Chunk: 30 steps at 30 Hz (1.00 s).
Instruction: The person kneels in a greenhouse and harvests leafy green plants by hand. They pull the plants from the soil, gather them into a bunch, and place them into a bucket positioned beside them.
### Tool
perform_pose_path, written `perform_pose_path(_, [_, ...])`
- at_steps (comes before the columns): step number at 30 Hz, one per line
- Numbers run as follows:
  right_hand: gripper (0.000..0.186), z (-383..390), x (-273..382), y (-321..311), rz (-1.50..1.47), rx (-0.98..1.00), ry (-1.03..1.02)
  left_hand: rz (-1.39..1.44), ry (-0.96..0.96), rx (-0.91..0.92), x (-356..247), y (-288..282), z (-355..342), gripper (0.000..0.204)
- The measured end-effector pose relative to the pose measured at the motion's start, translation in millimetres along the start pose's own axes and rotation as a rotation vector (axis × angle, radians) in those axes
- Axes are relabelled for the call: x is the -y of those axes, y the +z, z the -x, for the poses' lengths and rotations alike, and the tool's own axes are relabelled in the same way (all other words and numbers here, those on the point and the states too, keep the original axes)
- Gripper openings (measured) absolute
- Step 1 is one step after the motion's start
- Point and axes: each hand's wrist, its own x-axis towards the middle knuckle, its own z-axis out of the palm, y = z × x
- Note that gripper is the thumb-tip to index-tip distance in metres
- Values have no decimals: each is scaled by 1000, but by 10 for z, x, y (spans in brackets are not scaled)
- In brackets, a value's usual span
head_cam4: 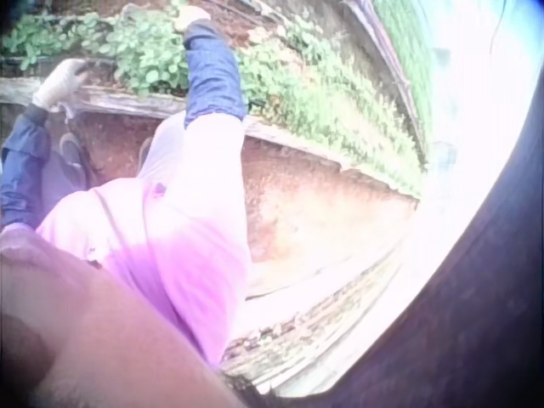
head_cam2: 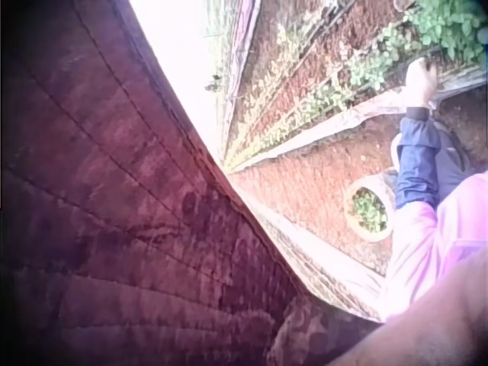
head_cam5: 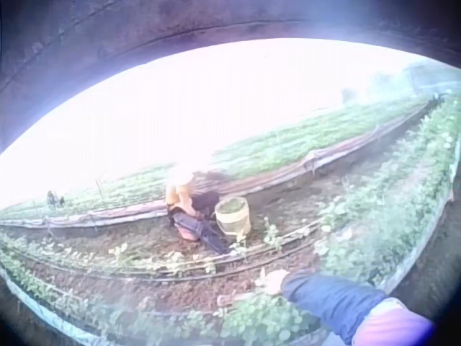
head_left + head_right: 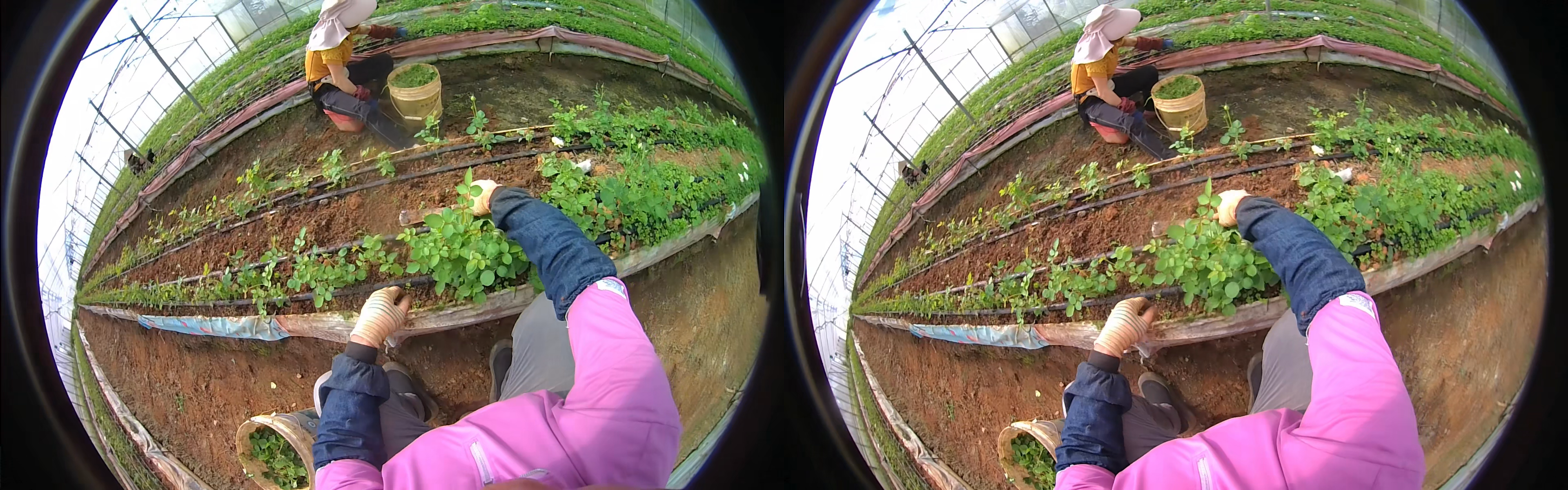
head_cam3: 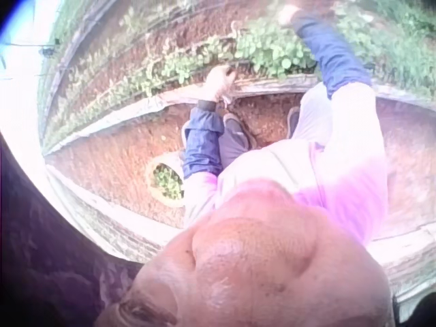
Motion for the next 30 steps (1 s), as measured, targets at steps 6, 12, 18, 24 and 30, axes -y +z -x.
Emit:
perform_pose_path(6, [44, -83, -270, 36, 47, 55, -87, -103, 64, 30, -92, 35, -180, 24])
perform_pose_path(12, [38, 230, -270, -310, -132, -48, -92, -143, 123, 39, -155, 46, -259, 23])
perform_pose_path(18, [50, 855, -54, -749, -402, -282, 63, -145, 75, 127, -174, 87, -200, 23])
perform_pose_path(24, [33, 1888, 675, -1194, -1273, -290, -46, -55, 25, 203, -257, 102, -233, 24])
perform_pose_path(30, [35, 2339, 1343, -927, -1300, -183, -334, -128, 257, 110, 161, 349, -430, 25])
